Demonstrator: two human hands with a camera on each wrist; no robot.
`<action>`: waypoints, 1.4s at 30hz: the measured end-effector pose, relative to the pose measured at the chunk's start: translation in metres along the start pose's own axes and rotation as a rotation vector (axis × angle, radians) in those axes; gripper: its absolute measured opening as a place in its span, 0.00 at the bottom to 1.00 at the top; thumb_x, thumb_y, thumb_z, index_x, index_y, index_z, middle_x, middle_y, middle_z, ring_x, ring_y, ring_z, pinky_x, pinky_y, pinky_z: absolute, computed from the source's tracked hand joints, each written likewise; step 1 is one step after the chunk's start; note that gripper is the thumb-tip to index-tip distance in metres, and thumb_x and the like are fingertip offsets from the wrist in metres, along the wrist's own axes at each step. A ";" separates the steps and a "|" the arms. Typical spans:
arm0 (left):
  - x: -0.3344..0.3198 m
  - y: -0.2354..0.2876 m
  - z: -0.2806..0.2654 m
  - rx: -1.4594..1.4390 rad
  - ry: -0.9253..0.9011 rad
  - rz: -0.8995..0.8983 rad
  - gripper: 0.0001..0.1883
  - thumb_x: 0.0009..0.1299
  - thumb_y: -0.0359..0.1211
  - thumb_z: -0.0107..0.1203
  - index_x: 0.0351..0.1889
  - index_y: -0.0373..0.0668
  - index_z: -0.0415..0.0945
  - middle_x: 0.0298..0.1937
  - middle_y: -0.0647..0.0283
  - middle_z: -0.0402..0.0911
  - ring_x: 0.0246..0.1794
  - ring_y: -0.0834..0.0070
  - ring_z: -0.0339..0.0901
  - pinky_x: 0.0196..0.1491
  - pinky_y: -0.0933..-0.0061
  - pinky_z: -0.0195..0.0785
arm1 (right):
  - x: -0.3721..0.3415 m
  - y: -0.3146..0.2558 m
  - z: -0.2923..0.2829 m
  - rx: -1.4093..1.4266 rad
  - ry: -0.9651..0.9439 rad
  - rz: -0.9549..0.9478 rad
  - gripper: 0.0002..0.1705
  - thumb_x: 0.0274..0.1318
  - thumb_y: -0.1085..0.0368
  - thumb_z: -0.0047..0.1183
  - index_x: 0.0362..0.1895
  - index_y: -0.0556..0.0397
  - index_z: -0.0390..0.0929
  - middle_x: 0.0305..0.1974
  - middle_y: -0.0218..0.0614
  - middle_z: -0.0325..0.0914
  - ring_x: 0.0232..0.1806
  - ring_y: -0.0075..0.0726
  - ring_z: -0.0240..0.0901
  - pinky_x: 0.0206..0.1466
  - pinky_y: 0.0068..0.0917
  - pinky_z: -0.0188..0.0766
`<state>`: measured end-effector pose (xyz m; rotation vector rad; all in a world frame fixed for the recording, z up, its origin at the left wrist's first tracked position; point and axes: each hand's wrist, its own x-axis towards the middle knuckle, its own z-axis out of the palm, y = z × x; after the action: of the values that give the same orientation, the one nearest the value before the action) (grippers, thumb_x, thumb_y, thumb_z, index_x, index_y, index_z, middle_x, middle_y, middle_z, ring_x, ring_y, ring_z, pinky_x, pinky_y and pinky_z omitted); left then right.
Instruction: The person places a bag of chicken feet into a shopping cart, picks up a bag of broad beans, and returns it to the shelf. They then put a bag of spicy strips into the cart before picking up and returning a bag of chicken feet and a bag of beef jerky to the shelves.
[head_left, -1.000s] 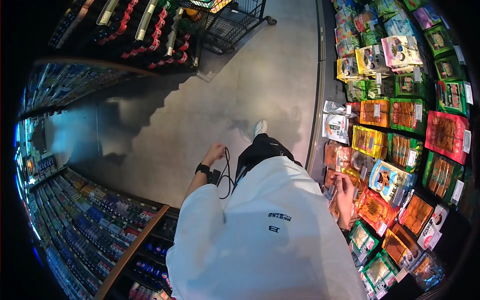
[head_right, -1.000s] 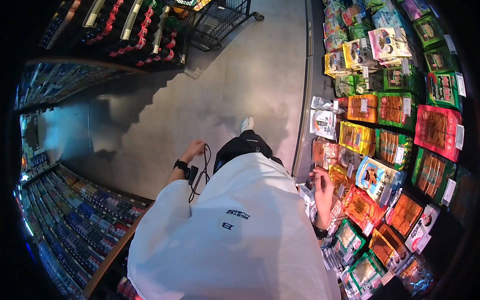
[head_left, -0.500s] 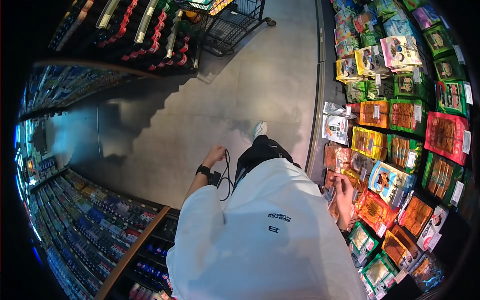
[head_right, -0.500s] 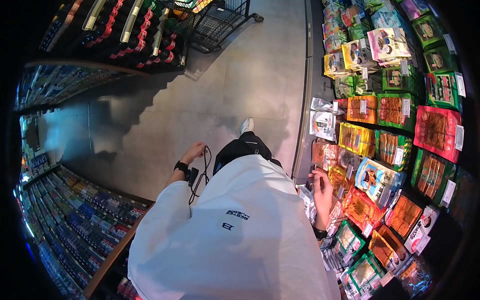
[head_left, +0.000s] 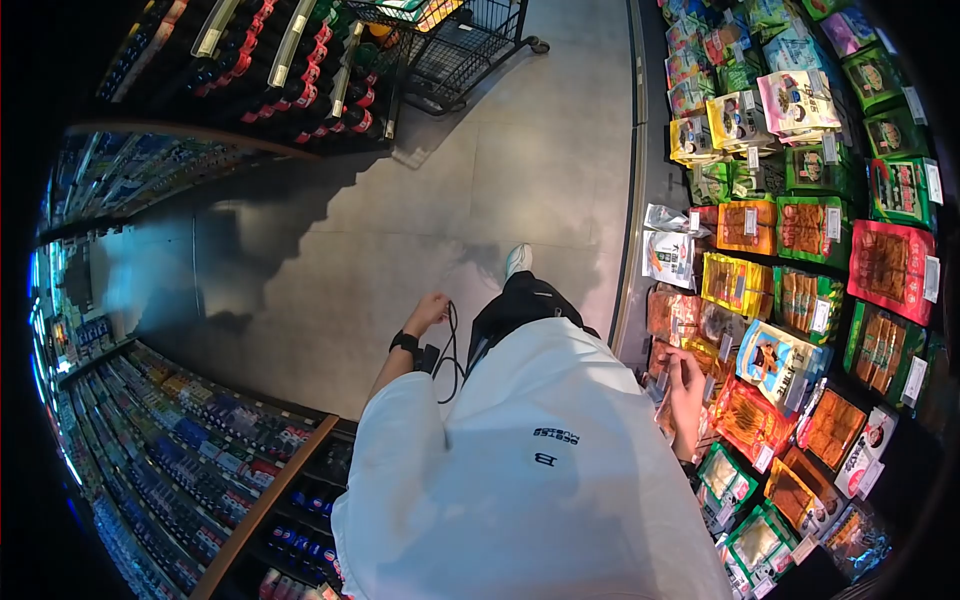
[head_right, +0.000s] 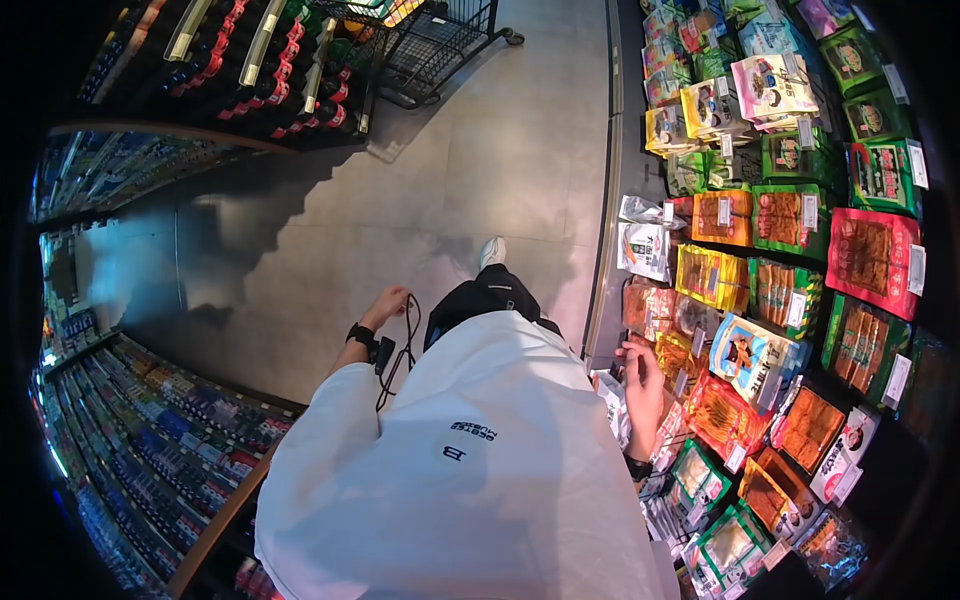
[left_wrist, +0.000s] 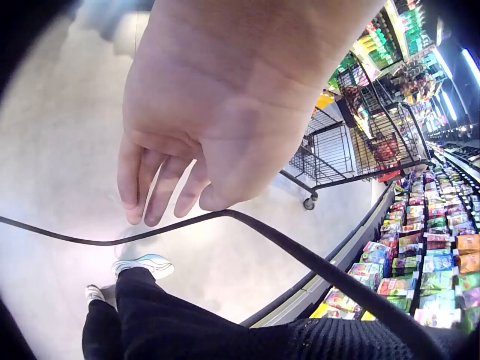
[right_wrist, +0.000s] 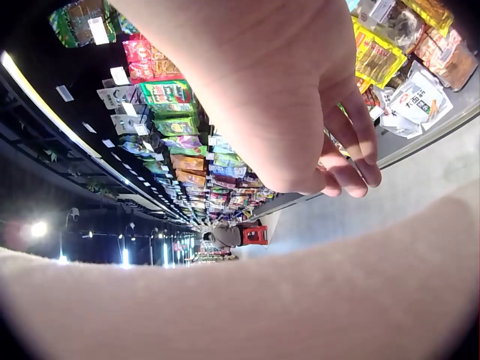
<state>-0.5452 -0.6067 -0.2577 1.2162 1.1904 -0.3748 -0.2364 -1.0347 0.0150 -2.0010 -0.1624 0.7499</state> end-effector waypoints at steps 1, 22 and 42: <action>-0.002 0.000 0.000 -0.004 -0.002 0.005 0.14 0.75 0.40 0.51 0.39 0.38 0.80 0.28 0.63 0.81 0.24 0.76 0.78 0.26 0.75 0.70 | 0.000 0.002 0.000 0.007 0.004 0.012 0.13 0.77 0.64 0.47 0.54 0.58 0.79 0.42 0.35 0.85 0.44 0.26 0.80 0.47 0.23 0.72; -0.003 -0.005 -0.006 0.026 -0.006 -0.030 0.14 0.75 0.40 0.51 0.43 0.39 0.81 0.31 0.64 0.81 0.26 0.76 0.78 0.29 0.75 0.72 | 0.001 -0.002 0.007 0.010 0.011 -0.005 0.13 0.77 0.64 0.47 0.53 0.57 0.80 0.41 0.33 0.85 0.42 0.23 0.80 0.41 0.21 0.71; 0.016 0.011 -0.038 -0.050 -0.033 -0.009 0.14 0.75 0.40 0.47 0.38 0.39 0.77 0.30 0.62 0.81 0.26 0.76 0.76 0.27 0.75 0.69 | 0.063 -0.039 0.035 -0.038 -0.051 -0.069 0.13 0.76 0.63 0.48 0.53 0.58 0.79 0.41 0.36 0.85 0.43 0.24 0.79 0.47 0.23 0.73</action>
<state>-0.5491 -0.5644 -0.2612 1.1576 1.1702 -0.3686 -0.1984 -0.9629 0.0070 -2.0025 -0.2762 0.7585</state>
